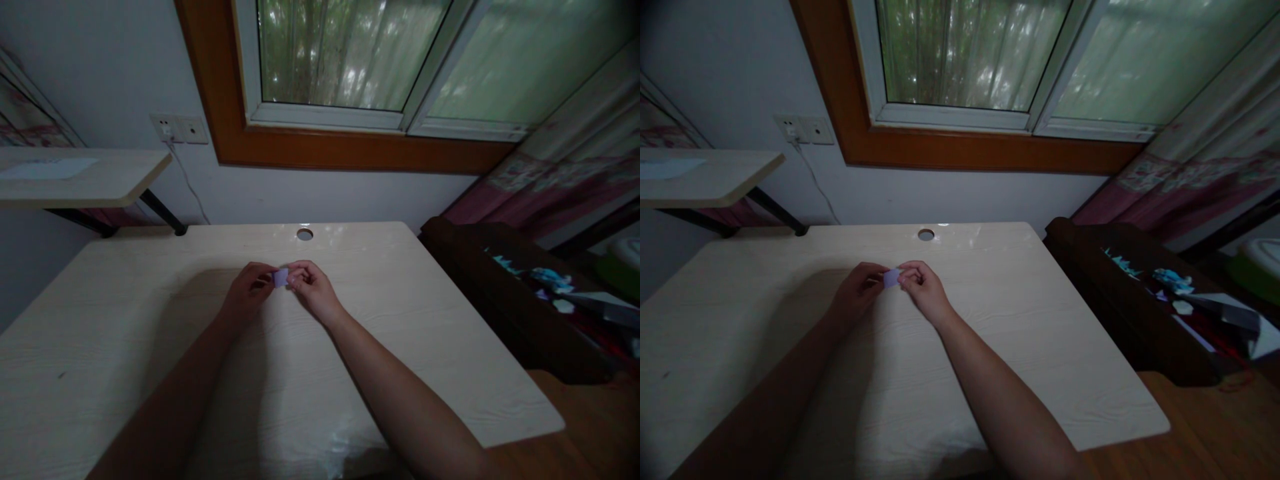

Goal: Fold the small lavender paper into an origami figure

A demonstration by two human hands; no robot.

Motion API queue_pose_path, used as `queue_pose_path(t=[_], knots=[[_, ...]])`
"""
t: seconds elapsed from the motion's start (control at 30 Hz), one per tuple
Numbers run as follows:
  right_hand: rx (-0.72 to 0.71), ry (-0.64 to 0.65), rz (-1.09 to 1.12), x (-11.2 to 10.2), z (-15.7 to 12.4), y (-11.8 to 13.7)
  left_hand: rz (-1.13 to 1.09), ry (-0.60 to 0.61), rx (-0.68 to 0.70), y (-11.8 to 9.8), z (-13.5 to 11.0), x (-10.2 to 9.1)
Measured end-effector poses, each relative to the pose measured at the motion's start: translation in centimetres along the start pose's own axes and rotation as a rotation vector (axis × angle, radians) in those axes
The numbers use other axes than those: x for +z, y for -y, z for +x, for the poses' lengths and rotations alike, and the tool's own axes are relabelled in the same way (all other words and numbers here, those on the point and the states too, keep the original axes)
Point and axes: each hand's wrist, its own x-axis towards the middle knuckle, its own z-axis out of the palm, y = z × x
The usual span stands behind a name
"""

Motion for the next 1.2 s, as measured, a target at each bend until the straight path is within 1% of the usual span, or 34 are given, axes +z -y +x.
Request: queue_pose_path(t=[0.17,0.3,0.4,0.5,0.67,0.8,0.93,1.07,1.2], knots=[[-0.032,0.063,-0.043,0.0,-0.2,-0.5,-0.022,-0.026,-0.014,0.0,-0.1,0.0],[-0.051,0.073,-0.127,0.2,-0.6,-0.5,-0.038,-0.018,-0.041,0.4,-0.1,0.1],[-0.056,0.052,-0.133,0.2,-0.7,-0.3,-0.057,-0.016,-0.053,0.8,0.0,0.1],[-0.059,0.031,-0.138,0.2,-0.8,-0.3,-0.124,-0.015,-0.059,1.0,0.0,0.1],[-0.081,-0.024,-0.184,0.2,-0.9,-0.3,-0.151,-0.027,-0.047,0.9,-0.1,0.1],[-0.122,-0.065,-0.255,0.3,-1.1,-0.3,-0.203,-0.008,-0.048,0.5,-0.3,-0.1],[-0.164,-0.082,-0.376,0.5,-1.4,-0.2,-0.248,0.021,-0.089,0.0,-0.5,-0.2],[-0.208,-0.089,-0.523,0.7,-1.7,0.2,-0.124,-0.006,-0.155,0.2,-0.5,0.3],[-0.246,-0.085,-0.621,0.9,-2.0,0.5,0.083,0.006,-0.129,0.9,-0.5,0.7]])
